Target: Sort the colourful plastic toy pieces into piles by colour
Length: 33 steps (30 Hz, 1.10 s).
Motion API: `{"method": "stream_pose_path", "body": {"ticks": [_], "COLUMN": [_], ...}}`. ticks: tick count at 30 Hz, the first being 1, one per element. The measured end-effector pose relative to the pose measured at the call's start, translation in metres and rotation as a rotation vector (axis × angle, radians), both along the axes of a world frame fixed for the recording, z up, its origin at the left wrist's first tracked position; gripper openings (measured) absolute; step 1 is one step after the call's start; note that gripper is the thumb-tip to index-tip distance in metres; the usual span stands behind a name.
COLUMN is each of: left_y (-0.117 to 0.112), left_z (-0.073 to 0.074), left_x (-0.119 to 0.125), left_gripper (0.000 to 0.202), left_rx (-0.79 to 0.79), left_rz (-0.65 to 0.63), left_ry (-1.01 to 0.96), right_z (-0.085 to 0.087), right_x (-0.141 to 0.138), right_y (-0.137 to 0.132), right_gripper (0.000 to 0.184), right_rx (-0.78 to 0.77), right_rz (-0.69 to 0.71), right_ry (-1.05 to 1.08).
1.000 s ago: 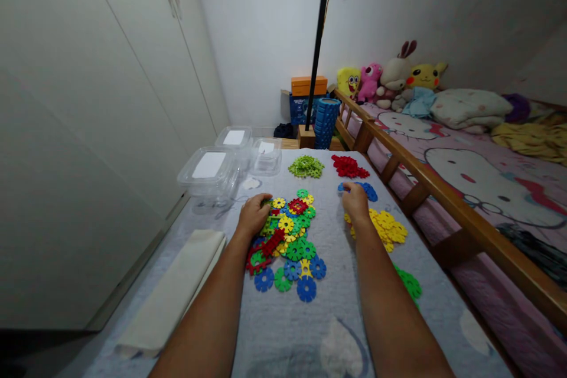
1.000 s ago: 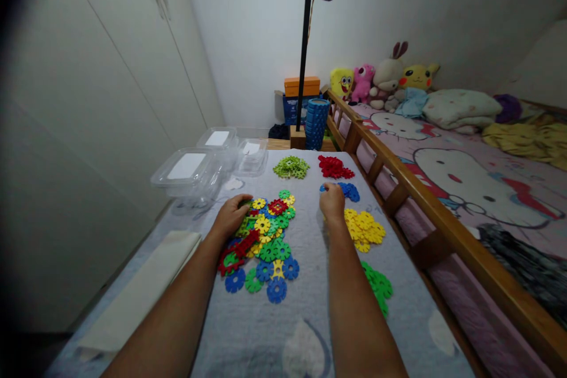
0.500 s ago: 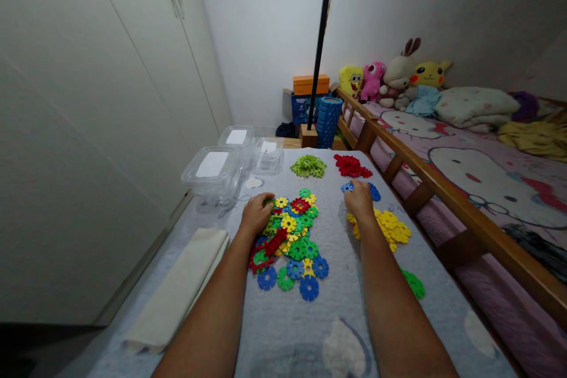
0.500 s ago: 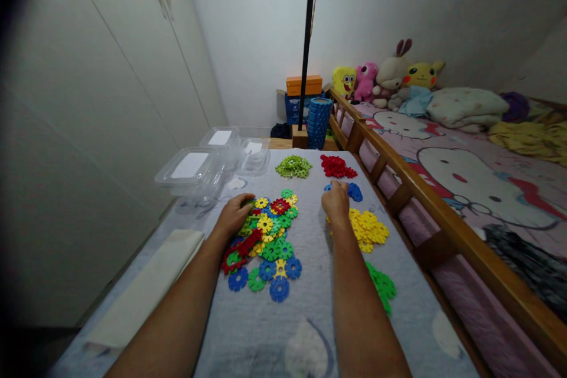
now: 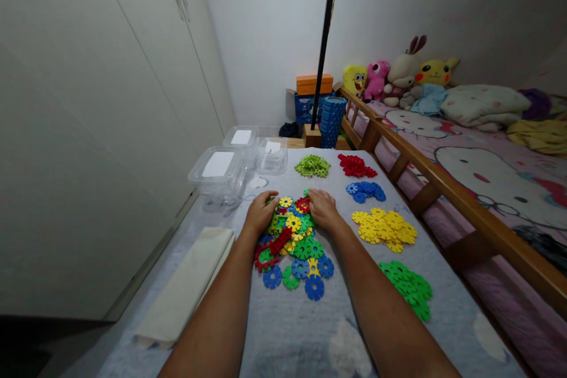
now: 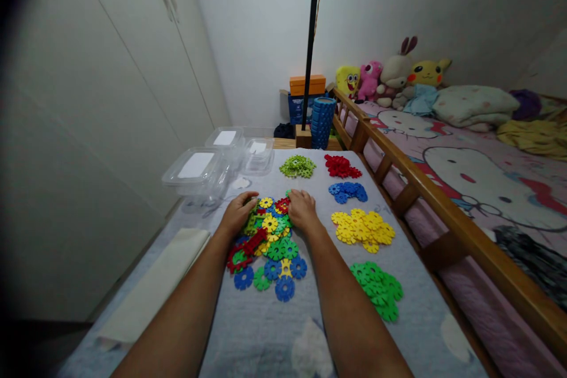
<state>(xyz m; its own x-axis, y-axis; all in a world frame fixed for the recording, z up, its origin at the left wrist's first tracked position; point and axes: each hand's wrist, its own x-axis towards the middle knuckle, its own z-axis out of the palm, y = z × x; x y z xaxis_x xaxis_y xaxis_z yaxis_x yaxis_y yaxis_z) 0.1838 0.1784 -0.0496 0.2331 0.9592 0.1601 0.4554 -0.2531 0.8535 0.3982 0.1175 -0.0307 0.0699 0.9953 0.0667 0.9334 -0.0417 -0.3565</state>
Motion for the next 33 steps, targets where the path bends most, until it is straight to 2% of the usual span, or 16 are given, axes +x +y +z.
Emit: {"method": "stream_pose_path", "body": {"ticks": [7,14,17,21,25,29,33], "left_y": [-0.003,-0.007,-0.009,-0.01,-0.011,-0.011,-0.01], "left_z": [0.003,0.006,0.006,0.006,0.01,0.015,0.012], "left_x": [0.002,0.004,0.007,0.009,0.008,0.004,-0.002], "left_gripper": [0.034,0.033,0.031,0.034,0.037,0.039,0.041], "left_rx": [0.022,0.034,0.021,-0.011,-0.051,-0.07,-0.135], "left_rz": [-0.004,-0.022,-0.066,-0.098,-0.109,-0.042,0.041], "left_ry": [0.087,0.08,0.029,-0.06,-0.136,-0.234,-0.364], "right_z": [0.01,0.017,0.022,0.024,0.024,0.022,0.024], "right_x": [0.0,-0.003,-0.004,-0.005,-0.005,-0.001,0.006], "right_y": [-0.001,-0.007,-0.008,-0.008,-0.009,-0.009,-0.008], "right_gripper": [0.045,0.043,0.037,0.046,0.03,0.023,0.021], "right_rx": [-0.049,-0.1,-0.093,-0.079,-0.113,-0.06,-0.063], "right_rz": [-0.096,-0.048,-0.048,-0.023,-0.008,0.015,0.086], "right_ry": [-0.068,-0.065,-0.021,0.018,0.014,0.084,0.24]}}
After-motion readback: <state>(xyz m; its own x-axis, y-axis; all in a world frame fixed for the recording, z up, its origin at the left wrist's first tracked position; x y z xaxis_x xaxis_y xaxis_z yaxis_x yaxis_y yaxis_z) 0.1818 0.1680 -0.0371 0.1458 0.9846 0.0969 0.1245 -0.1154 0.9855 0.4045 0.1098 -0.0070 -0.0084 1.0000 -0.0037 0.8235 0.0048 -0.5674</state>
